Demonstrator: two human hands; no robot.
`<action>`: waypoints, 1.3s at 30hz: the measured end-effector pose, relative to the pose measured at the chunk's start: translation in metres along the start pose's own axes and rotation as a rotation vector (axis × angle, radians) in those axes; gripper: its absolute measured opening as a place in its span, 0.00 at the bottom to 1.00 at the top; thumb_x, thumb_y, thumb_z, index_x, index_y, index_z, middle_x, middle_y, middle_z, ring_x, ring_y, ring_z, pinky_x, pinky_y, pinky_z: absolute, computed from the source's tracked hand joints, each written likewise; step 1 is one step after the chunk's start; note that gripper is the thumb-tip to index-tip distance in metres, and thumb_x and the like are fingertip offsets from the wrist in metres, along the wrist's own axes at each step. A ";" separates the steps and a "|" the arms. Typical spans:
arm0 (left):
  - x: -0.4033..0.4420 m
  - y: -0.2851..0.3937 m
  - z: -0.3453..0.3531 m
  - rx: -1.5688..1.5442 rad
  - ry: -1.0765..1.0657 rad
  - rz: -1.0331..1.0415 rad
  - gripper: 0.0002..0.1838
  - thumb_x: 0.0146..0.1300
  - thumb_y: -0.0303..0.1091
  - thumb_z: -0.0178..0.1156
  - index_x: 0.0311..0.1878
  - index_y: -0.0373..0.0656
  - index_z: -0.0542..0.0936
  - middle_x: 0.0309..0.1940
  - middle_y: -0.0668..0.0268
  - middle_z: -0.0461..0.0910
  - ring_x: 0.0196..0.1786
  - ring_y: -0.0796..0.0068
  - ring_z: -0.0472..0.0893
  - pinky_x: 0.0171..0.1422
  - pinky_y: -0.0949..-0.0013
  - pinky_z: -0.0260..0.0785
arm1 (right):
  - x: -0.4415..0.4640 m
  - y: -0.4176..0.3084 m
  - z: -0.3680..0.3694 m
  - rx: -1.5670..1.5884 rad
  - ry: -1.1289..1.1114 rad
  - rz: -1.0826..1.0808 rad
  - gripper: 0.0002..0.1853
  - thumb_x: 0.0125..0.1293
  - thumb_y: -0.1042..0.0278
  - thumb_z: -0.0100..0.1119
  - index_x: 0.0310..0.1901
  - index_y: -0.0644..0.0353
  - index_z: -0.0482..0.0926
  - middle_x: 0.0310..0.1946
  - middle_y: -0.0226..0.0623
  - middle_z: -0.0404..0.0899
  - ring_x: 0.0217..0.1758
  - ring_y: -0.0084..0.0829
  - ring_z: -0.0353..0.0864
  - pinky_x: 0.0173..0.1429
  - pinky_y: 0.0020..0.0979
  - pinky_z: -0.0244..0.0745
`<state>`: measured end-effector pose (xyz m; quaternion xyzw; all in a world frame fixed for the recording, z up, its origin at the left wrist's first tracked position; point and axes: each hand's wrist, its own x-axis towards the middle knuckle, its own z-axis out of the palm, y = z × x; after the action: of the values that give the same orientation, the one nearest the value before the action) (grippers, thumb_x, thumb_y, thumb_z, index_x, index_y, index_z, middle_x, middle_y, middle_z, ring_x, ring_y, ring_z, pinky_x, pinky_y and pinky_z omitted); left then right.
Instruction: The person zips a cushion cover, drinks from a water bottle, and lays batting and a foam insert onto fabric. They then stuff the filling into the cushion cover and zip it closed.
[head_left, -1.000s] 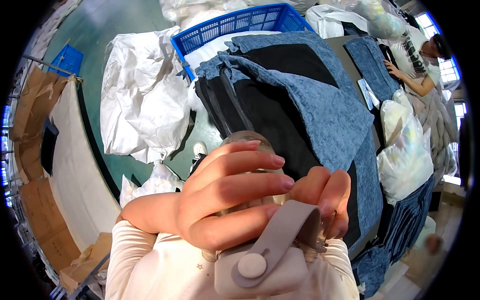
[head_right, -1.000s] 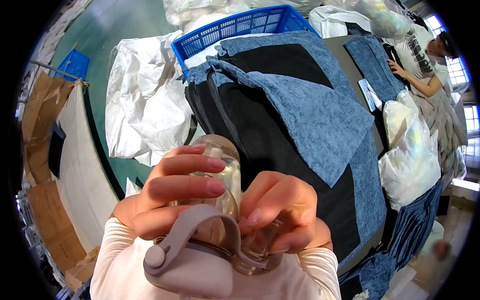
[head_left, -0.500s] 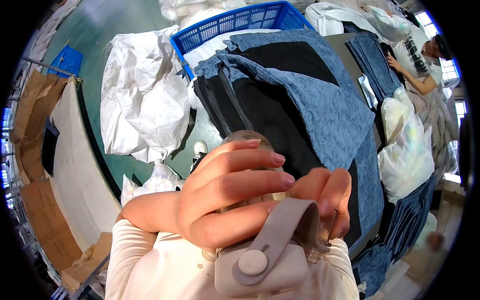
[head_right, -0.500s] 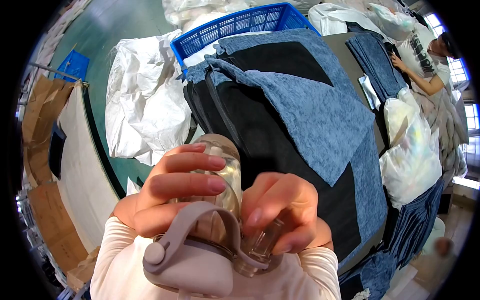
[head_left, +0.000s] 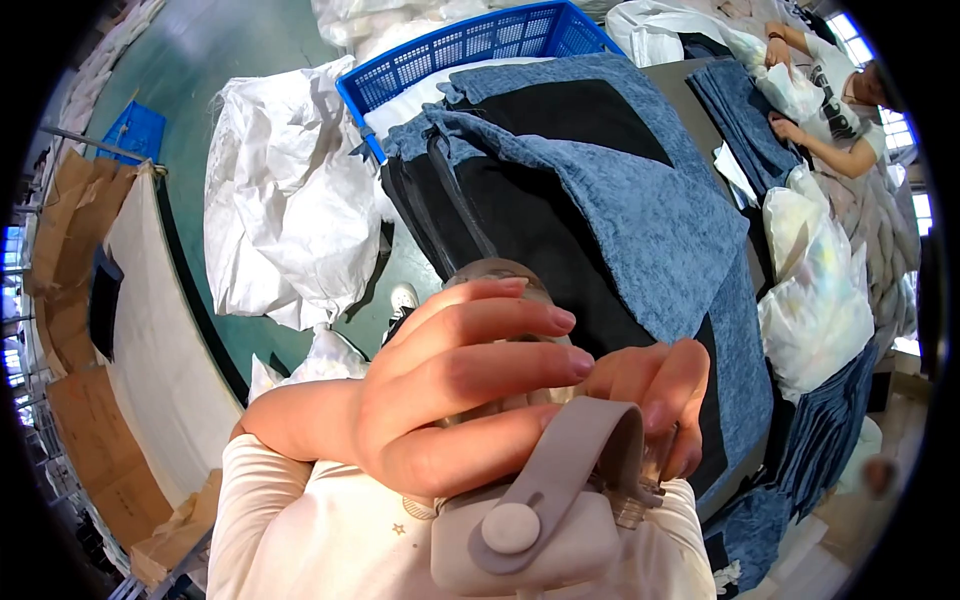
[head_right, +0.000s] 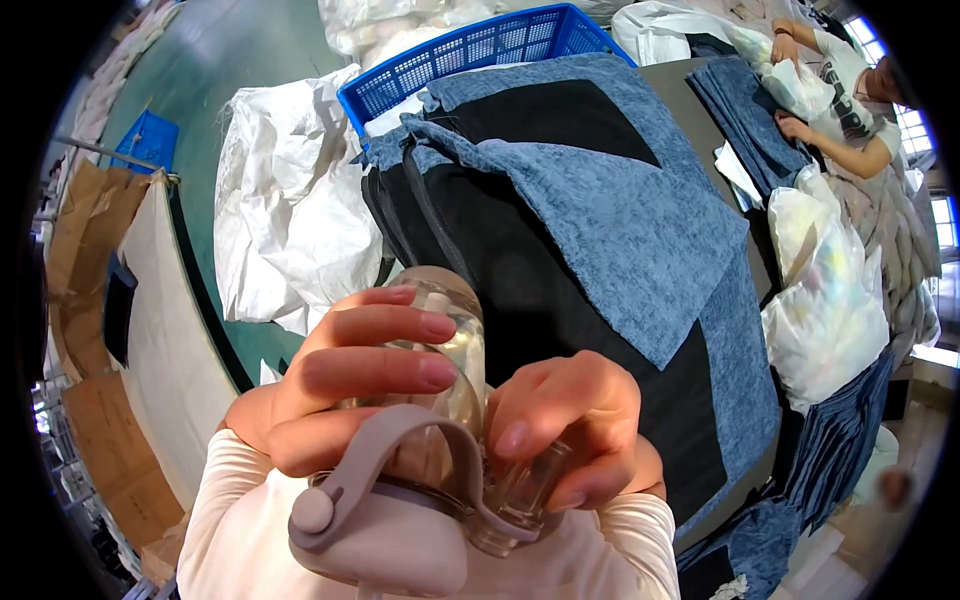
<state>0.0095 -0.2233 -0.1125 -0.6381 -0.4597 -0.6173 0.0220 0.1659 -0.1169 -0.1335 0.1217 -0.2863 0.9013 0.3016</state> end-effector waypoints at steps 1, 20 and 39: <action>0.001 -0.001 0.001 0.002 -0.007 0.006 0.15 0.50 0.27 0.70 0.42 0.38 0.81 0.43 0.53 0.83 0.43 0.51 0.85 0.47 0.51 0.79 | 0.000 0.000 -0.002 0.003 -0.016 -0.016 0.22 0.50 0.74 0.73 0.45 0.78 0.79 0.32 0.59 0.81 0.30 0.42 0.82 0.36 0.36 0.77; 0.015 0.008 0.009 -0.018 -0.164 0.034 0.13 0.56 0.29 0.67 0.44 0.36 0.81 0.44 0.50 0.82 0.43 0.48 0.84 0.48 0.48 0.77 | -0.009 -0.013 -0.011 -0.077 -0.123 -0.135 0.20 0.50 0.69 0.71 0.39 0.80 0.83 0.33 0.60 0.84 0.29 0.45 0.86 0.34 0.34 0.81; 0.013 0.001 0.005 -0.036 -0.158 0.044 0.13 0.57 0.27 0.65 0.45 0.35 0.81 0.43 0.50 0.82 0.42 0.50 0.83 0.44 0.52 0.79 | -0.007 -0.009 -0.015 -0.045 -0.154 -0.124 0.20 0.54 0.71 0.70 0.42 0.83 0.81 0.33 0.62 0.84 0.30 0.45 0.87 0.35 0.35 0.83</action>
<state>0.0113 -0.2134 -0.1031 -0.6950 -0.4346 -0.5726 -0.0121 0.1758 -0.1052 -0.1446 0.2014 -0.3208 0.8621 0.3364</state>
